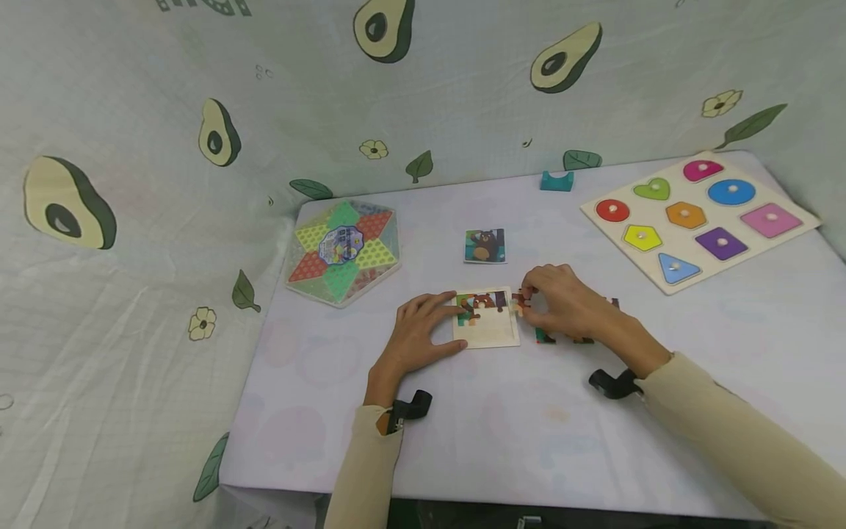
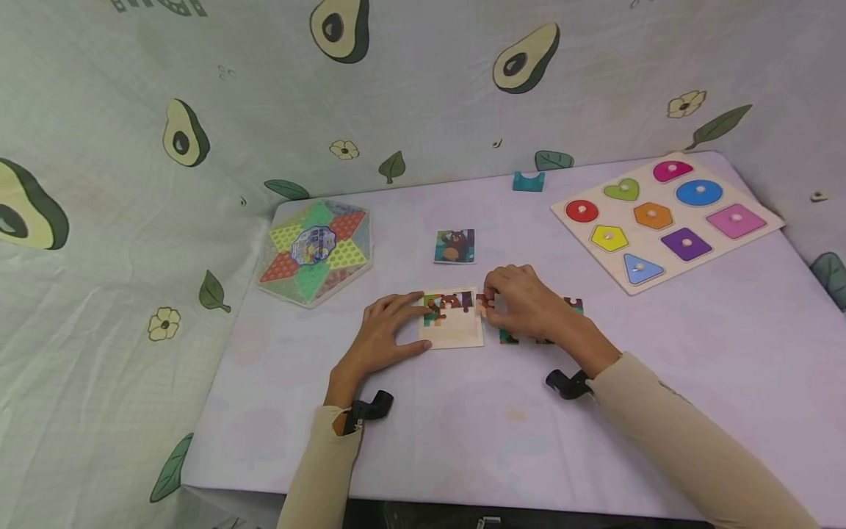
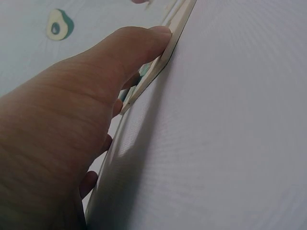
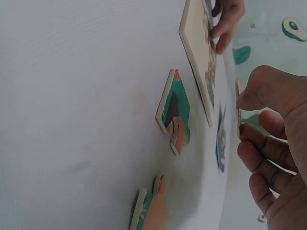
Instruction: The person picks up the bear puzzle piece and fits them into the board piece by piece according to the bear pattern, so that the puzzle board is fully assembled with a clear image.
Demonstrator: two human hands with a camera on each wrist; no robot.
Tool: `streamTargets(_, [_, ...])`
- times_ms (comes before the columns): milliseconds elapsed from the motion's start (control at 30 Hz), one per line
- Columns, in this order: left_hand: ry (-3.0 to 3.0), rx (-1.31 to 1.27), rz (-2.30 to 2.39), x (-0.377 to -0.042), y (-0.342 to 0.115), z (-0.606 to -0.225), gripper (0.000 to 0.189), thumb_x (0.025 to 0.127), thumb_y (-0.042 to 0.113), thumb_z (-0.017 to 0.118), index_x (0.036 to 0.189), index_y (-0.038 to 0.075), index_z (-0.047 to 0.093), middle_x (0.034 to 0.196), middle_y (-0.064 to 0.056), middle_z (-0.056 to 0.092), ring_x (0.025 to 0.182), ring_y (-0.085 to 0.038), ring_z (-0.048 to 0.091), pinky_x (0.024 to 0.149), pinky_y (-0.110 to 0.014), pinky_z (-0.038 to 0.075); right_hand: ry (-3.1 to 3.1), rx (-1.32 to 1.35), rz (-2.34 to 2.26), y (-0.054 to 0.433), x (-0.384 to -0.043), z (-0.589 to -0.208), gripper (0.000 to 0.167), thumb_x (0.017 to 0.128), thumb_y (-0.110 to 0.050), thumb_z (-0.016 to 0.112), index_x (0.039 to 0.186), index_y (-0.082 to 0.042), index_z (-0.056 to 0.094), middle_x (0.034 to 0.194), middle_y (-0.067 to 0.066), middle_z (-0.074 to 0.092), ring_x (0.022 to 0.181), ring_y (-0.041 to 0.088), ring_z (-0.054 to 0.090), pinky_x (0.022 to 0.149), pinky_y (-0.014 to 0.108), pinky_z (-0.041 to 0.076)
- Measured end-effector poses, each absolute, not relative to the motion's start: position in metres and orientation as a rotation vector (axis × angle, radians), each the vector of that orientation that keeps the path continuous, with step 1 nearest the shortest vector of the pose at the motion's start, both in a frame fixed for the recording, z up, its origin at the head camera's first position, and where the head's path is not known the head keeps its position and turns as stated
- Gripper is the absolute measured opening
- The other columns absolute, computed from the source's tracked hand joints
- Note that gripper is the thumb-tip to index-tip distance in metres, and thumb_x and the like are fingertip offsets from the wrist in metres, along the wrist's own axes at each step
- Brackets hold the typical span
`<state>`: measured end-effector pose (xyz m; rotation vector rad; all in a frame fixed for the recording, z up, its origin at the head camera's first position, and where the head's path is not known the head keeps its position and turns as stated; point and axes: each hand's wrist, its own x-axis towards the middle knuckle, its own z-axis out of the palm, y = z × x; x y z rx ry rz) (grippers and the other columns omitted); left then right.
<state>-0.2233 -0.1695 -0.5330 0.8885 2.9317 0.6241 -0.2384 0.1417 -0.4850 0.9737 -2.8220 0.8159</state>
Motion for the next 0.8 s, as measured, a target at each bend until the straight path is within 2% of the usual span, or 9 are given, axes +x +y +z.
streamTargets(200, [2.924,0.889,0.632,-0.223,-0.170,-0.533,0.057,0.088,0.062,0.066,0.139,0.037,0.057,0.159,0.011,0.033,0.141,-0.022,0.030,0.109,-0.050,0.025,-2.803,1.015,0.831,0.133,-0.239,-0.488,0.018,0.081,-0.014,0.078,0.091,-0.011,0.063,0.089,-0.002,0.062,0.089,0.022,0.055,0.088,0.044,0.037])
streamTargets(533, [2.928,0.899,0.623,-0.223,-0.169,-0.534,0.057,0.089,0.063,0.064,0.139,0.038,0.057,0.160,0.011,0.032,0.141,-0.023,0.030,0.110,-0.051,0.024,-2.748,1.087,0.782,0.116,-0.241,-0.493,0.022,0.079,-0.016,0.081,0.088,-0.014,0.062,0.087,-0.004,0.060,0.085,0.016,0.052,0.085,0.043,0.039])
streamTargets(800, [2.938,0.909,0.612,-0.224,-0.169,-0.533,0.057,0.088,0.063,0.064,0.139,0.038,0.057,0.159,0.011,0.033,0.141,-0.023,0.031,0.109,-0.052,0.025,-2.733,1.124,0.786,0.109,-0.242,-0.491,0.022,0.078,-0.014,0.081,0.089,-0.013,0.062,0.088,-0.003,0.061,0.086,0.017,0.052,0.087,0.045,0.039])
